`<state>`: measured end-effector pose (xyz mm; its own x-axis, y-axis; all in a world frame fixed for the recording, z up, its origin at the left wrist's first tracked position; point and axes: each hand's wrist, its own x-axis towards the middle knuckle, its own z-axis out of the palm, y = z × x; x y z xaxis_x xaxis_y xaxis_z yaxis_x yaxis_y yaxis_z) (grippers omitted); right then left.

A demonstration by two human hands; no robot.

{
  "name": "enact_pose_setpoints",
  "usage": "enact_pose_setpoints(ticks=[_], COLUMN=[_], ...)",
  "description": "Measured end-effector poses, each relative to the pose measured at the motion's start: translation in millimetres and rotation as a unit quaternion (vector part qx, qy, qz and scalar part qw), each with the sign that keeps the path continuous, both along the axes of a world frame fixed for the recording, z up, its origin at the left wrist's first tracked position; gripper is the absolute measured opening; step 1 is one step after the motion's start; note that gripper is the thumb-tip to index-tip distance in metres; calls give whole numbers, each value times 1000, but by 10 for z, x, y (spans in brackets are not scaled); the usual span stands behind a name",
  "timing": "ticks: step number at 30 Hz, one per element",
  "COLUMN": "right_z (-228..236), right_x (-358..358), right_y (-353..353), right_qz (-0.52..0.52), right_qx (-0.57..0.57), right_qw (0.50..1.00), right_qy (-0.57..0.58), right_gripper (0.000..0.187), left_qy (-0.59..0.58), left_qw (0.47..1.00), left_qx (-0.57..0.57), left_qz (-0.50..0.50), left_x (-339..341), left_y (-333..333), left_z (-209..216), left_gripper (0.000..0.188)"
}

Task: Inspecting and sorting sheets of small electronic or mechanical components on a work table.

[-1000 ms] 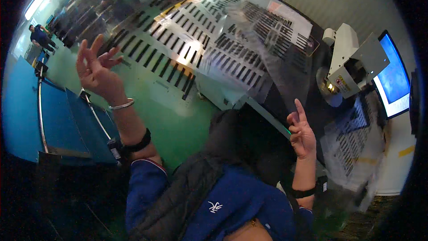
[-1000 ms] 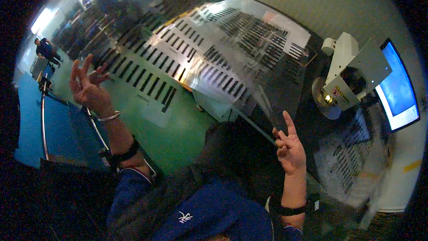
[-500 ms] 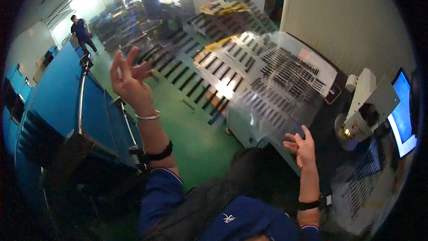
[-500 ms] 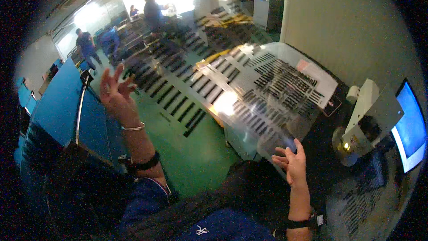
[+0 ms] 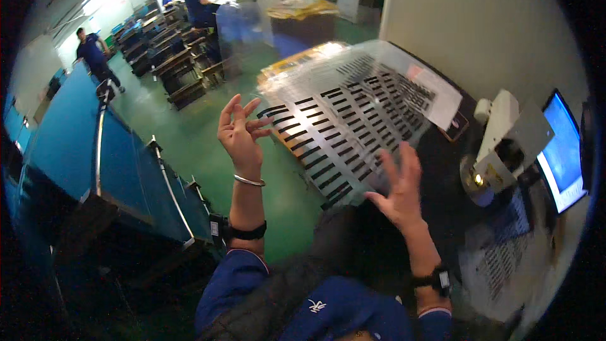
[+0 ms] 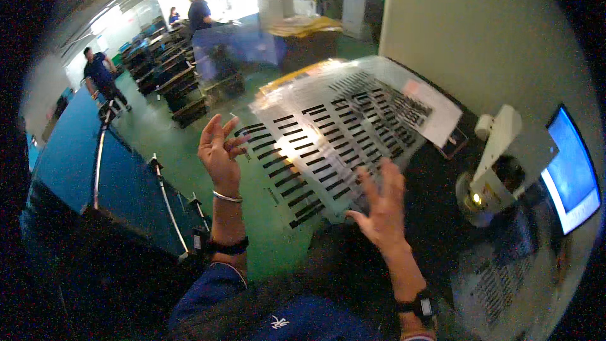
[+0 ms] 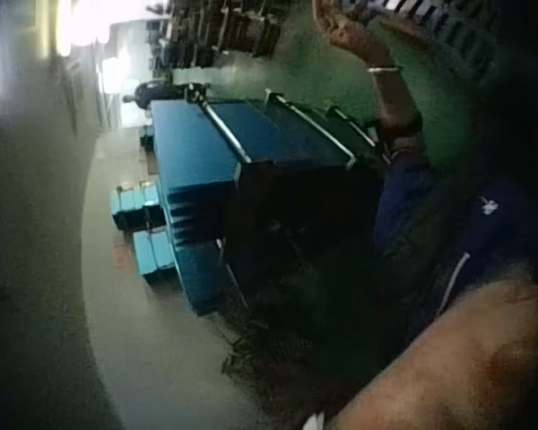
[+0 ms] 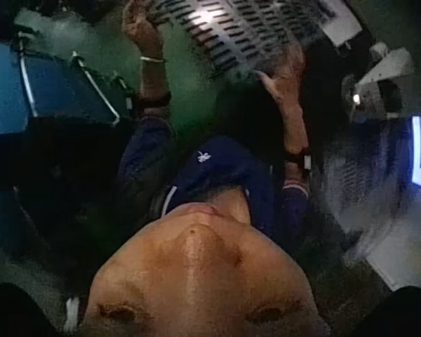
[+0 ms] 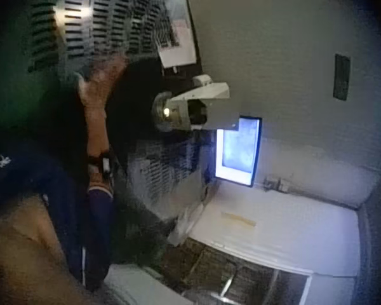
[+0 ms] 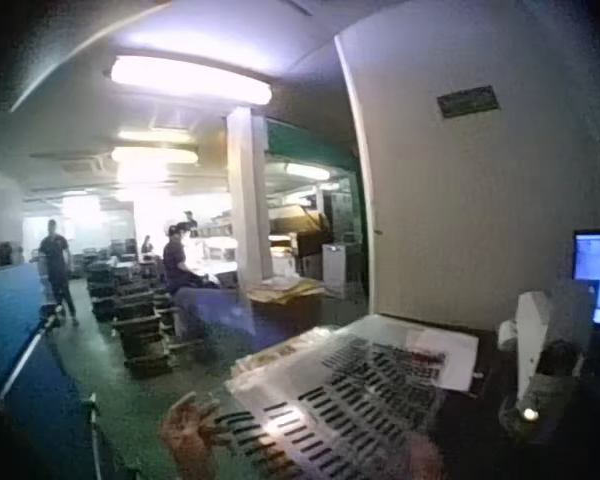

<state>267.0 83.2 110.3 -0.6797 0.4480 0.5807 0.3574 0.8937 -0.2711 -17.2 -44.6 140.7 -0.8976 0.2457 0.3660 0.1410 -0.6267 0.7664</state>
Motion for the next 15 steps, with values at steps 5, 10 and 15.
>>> enact_pose_setpoints(ticks=[5, 10, 15], right_z=[-430, -330, -166], right_x=[-404, -367, -341], right_y=[218, 426, 627], right_qz=[193, 138, 149], right_qx=[15, -143, -241], right_qw=[981, 971, 927], right_qy=[26, 136, 248], right_gripper=[56, 34, 32], left_qy=[-13, -114, 355], left_qw=[995, 971, 846], left_qx=[-95, -15, -387], left_qz=[-29, -211, -89], left_x=[21, 216, 762], left_y=[99, 262, 550], left_z=[-267, -599, -1235], left_gripper=[33, 38, 40])
